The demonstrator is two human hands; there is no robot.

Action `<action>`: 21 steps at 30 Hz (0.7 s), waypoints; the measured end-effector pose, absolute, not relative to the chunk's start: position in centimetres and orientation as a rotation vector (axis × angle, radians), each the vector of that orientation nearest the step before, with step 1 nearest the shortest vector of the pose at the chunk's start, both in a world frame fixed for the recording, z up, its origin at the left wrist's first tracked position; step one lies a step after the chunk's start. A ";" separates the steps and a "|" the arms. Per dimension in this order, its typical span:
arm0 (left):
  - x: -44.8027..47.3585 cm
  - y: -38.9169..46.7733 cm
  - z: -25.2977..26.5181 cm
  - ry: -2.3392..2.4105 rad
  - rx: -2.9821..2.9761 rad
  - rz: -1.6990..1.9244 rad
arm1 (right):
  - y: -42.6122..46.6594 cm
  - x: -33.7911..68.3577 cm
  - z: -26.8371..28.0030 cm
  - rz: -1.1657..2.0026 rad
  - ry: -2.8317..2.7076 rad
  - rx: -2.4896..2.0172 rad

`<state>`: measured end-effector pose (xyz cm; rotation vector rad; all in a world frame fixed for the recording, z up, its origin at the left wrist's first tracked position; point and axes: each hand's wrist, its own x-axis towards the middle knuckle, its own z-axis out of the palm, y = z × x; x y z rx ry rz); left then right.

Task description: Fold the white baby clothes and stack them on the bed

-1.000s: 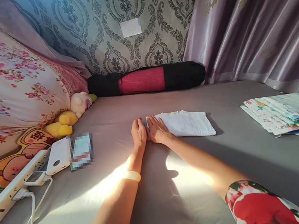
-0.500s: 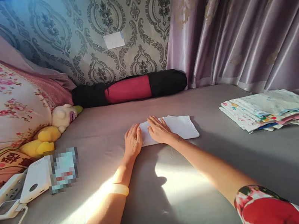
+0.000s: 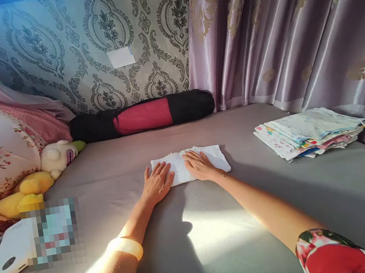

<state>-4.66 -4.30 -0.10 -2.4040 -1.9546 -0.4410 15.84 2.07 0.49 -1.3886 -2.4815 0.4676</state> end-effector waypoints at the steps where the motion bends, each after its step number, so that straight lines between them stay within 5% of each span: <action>1: -4.7 -4.1 0.2 -1.925 -2.406 -0.443 | 2.4 16.1 0.6 0.520 -2.467 -1.383; 21: -6.5 9.0 3.4 -2.375 -2.567 0.182 | 5.4 20.8 0.0 0.116 -2.348 -1.515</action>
